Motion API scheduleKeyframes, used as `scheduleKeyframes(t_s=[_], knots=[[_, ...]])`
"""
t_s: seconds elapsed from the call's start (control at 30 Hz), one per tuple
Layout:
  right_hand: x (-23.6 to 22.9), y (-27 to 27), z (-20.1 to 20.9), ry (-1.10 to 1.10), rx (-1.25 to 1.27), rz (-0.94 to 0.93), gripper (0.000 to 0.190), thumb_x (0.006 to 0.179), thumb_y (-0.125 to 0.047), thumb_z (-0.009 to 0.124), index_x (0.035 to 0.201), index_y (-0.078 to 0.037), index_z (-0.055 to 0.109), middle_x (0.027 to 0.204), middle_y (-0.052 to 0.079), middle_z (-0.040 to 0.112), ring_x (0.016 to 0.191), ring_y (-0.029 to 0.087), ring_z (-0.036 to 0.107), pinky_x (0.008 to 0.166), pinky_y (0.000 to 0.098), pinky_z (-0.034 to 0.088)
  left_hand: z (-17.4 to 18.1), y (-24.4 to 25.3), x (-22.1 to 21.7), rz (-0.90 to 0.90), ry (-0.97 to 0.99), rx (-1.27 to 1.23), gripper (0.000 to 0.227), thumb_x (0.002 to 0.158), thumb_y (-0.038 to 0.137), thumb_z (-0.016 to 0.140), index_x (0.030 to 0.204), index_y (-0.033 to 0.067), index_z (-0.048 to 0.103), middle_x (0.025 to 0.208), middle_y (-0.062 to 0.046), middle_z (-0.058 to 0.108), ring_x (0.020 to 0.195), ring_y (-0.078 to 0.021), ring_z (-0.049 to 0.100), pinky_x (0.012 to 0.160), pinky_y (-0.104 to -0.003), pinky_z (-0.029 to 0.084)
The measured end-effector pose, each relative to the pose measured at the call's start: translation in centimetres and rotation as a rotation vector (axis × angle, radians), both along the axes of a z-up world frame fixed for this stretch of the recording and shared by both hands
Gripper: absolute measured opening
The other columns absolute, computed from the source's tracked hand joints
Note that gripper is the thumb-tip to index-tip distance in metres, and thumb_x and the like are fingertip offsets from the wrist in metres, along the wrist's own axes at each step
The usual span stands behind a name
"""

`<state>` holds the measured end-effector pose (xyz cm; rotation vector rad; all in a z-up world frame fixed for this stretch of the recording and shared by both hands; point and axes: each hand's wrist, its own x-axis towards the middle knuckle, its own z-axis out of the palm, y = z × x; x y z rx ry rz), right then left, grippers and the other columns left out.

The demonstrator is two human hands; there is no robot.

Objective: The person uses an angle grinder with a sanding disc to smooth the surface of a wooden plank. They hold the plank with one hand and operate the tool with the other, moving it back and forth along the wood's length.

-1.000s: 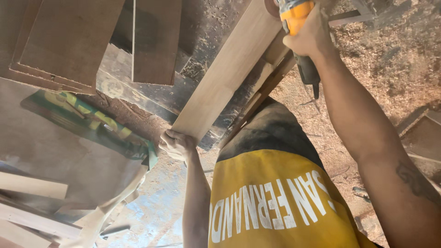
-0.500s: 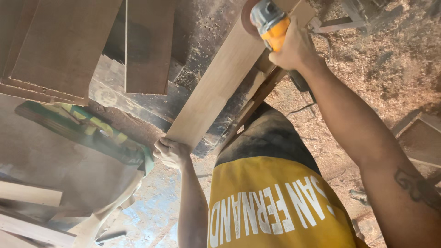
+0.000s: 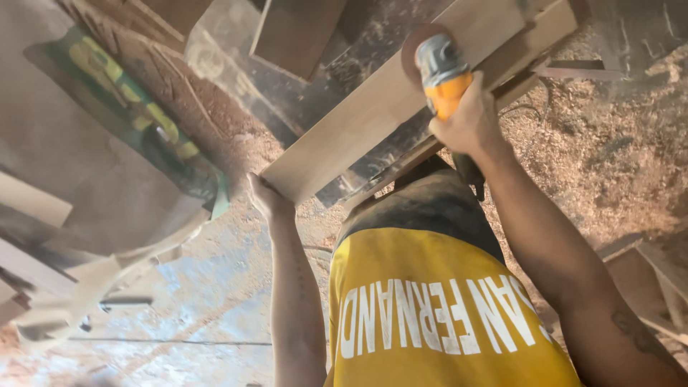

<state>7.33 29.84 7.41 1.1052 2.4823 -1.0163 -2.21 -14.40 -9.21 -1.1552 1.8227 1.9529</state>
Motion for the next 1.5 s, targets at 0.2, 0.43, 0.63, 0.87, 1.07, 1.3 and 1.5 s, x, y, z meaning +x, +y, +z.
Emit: scheduleKeyframes(t_s=[0.2,0.43,0.63,0.87,1.07,1.3,1.5], knots=[[-0.9,-8.7,2.8,-0.113,-0.025,0.211,0.069,0.077,-0.02,0.08,0.128,0.005,0.04,0.105,0.032,0.067,0.1,0.052,0.067,0.09,0.057,0.055,5.3,-1.0,0.4,-0.12,-0.088,0.496,0.088,0.102,0.065,0.024,0.145,-0.0074,0.048,0.146,-0.026,0.054,0.137,-0.0371,0.052,0.118,-0.051,0.037],[-1.6,-15.9,4.3,-0.163,-0.085,0.509,0.079,0.072,-0.018,0.081,0.132,0.009,0.035,0.105,0.029,0.067,0.092,0.045,0.07,0.084,0.052,0.057,10.0,-1.2,-0.4,-0.211,-0.068,0.668,0.107,0.097,0.075,0.012,0.156,-0.0126,0.026,0.163,-0.034,0.028,0.154,-0.0468,0.026,0.127,-0.057,0.021],[-0.8,-17.9,4.3,-0.138,-0.042,0.584,0.068,0.076,-0.018,0.08,0.128,0.004,0.043,0.107,0.026,0.068,0.098,0.044,0.07,0.089,0.0514,0.056,10.3,-1.4,-0.3,-0.226,-0.034,0.696,0.108,0.096,0.076,0.012,0.155,-0.0136,0.029,0.161,-0.035,0.032,0.153,-0.0472,0.029,0.125,-0.058,0.024],[3.6,-8.9,2.9,-0.142,0.024,0.253,0.077,0.074,-0.023,0.08,0.134,0.002,0.041,0.112,0.027,0.067,0.104,0.044,0.068,0.092,0.0513,0.055,8.8,-0.9,0.0,-0.241,-0.019,0.559,0.098,0.098,0.071,0.025,0.15,-0.0093,0.042,0.152,-0.033,0.049,0.141,-0.0433,0.05,0.115,-0.056,0.04],[6.6,0.7,-0.8,-0.05,0.183,0.097,0.083,0.069,-0.025,0.085,0.132,0.007,0.042,0.118,0.029,0.063,0.11,0.045,0.065,0.095,0.0515,0.053,10.2,1.6,-1.2,-0.377,-0.001,0.071,0.046,0.089,0.01,0.07,0.13,-0.0083,0.063,0.119,-0.026,0.072,0.1,-0.0307,0.076,0.08,-0.037,0.063],[5.9,10.8,-3.8,-0.101,0.09,-0.281,0.098,0.056,-0.022,0.082,0.141,0.003,0.04,0.122,0.019,0.061,0.104,0.03,0.068,0.088,0.0418,0.062,11.0,2.5,-1.5,-0.344,-0.053,-0.014,0.037,0.092,-0.003,0.068,0.129,-0.005,0.064,0.112,-0.019,0.076,0.093,-0.0222,0.078,0.077,-0.034,0.065],[5.1,12.8,-3.8,-0.053,0.069,-0.352,0.087,0.067,-0.021,0.089,0.137,0.008,0.048,0.124,0.018,0.065,0.104,0.026,0.071,0.087,0.0395,0.063,10.6,2.2,-1.8,-0.308,-0.058,0.153,0.045,0.093,-0.005,0.069,0.136,0.0004,0.062,0.118,-0.023,0.073,0.099,-0.0257,0.075,0.081,-0.035,0.065]])
